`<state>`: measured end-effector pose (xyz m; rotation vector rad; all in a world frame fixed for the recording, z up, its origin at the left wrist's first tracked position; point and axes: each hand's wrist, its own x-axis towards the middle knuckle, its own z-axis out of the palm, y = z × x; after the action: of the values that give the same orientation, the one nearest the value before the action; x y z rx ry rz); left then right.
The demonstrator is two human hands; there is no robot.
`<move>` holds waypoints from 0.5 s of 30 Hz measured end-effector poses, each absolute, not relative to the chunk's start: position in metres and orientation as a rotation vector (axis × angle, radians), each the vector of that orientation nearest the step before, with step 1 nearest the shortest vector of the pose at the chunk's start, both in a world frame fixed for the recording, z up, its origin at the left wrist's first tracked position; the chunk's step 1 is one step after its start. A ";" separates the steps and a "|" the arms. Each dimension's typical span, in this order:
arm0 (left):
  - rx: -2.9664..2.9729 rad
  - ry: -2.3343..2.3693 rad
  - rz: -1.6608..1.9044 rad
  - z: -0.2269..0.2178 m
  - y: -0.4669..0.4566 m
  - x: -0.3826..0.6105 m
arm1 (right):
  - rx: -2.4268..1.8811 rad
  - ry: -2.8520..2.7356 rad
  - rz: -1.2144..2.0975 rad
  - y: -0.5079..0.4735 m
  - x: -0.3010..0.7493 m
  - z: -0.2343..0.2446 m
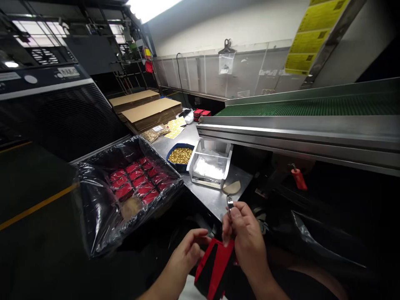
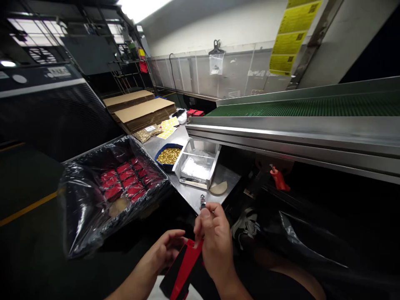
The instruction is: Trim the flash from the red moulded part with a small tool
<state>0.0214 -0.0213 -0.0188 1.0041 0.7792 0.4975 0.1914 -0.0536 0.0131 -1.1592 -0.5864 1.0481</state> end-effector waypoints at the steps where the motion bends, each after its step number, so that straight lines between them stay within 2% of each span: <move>1: 1.025 0.740 0.431 -0.014 -0.019 0.023 | -1.156 -0.628 1.079 -0.055 0.188 0.014; 5: 1.092 0.601 0.310 0.002 -0.015 0.025 | -1.181 -0.701 1.105 -0.056 0.183 0.020; 9: 0.928 0.541 0.343 0.004 -0.018 0.019 | -1.492 -0.782 0.768 -0.049 0.201 0.009; 15: 0.545 0.345 0.458 0.007 -0.016 0.004 | -1.756 -1.108 0.279 -0.019 0.233 -0.071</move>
<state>0.0038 -0.0160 0.0074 0.5453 0.3446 0.4578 0.2330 -0.0185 -0.0710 -1.7564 -1.1083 0.2786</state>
